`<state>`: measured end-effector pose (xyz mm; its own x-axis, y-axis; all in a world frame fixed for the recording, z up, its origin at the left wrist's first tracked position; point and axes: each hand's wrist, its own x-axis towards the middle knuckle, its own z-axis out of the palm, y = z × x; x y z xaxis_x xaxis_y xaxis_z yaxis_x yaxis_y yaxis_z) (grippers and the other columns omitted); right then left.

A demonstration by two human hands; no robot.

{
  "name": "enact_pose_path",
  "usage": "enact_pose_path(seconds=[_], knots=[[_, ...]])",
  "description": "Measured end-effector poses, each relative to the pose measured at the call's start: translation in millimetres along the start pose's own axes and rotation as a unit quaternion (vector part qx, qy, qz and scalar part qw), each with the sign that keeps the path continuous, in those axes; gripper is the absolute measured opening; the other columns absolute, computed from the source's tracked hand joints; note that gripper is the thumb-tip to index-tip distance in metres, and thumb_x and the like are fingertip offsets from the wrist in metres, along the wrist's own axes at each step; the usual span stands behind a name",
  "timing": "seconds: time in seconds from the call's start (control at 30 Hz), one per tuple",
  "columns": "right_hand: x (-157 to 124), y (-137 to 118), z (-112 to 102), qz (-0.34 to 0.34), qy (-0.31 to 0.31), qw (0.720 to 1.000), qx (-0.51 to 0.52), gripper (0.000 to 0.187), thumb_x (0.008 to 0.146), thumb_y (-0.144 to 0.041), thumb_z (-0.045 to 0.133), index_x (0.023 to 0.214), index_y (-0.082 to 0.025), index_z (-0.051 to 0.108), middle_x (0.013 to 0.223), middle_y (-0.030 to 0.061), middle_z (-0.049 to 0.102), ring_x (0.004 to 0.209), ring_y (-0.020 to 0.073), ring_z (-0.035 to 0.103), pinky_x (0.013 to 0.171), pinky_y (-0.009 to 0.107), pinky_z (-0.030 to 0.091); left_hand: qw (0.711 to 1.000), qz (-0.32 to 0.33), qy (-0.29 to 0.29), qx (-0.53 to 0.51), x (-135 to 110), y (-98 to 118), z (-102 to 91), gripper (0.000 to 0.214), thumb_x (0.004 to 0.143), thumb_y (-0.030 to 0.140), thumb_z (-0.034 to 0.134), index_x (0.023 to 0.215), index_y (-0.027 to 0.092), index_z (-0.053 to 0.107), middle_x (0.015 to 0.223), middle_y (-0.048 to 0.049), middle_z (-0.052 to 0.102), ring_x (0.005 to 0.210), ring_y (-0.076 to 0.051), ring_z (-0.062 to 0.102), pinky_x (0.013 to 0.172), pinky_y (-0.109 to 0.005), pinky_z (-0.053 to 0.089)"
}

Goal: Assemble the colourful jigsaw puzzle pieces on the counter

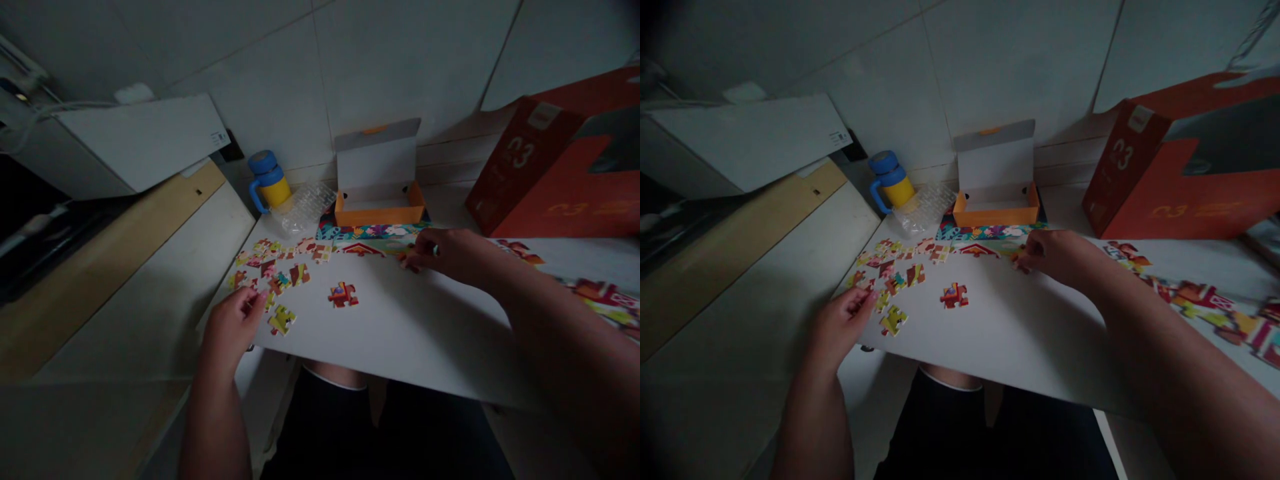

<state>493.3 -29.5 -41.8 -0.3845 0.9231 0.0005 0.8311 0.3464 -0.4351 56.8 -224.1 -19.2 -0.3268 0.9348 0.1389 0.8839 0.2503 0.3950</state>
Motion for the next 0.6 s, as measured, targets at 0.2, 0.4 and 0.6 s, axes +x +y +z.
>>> enact_pose_path(seconds=[0.2,0.4,0.6], knots=[[2.6,10.8,4.4,0.002,0.023,1.000,-0.013,0.027,0.090,-0.052,0.075,0.082,-0.027,0.072,0.081,0.0040,0.078,0.068,0.0220,0.066,0.066,0.034,0.042,0.995,-0.089,0.031,0.029,-22.0,-48.9,-19.5,0.040,0.100,0.061,0.056,0.095,0.025,0.072,0.094,-0.0052,0.082,0.088,-0.026,0.076,0.079,-0.033,0.053],[1.3,3.3,-2.7,0.029,0.030,0.999,-0.024,0.028,0.092,-0.051,0.077,0.083,-0.024,0.072,0.082,0.0071,0.078,0.069,0.0223,0.066,0.066,0.036,0.041,0.996,-0.080,0.009,0.025,-33.7,-61.9,-25.4,0.041,0.098,0.061,0.057,0.101,0.025,0.076,0.109,-0.0061,0.084,0.093,-0.025,0.078,0.082,-0.032,0.055],[-0.9,-1.0,-6.7,0.055,0.029,0.998,-0.003,0.028,0.094,-0.051,0.077,0.087,-0.024,0.073,0.072,0.0061,0.074,0.059,0.0205,0.064,0.063,0.036,0.042,0.991,-0.078,-0.006,0.104,-22.9,-72.6,-31.6,0.039,0.099,0.056,0.049,0.095,0.023,0.071,0.097,-0.0084,0.082,0.087,-0.026,0.076,0.078,-0.033,0.051]])
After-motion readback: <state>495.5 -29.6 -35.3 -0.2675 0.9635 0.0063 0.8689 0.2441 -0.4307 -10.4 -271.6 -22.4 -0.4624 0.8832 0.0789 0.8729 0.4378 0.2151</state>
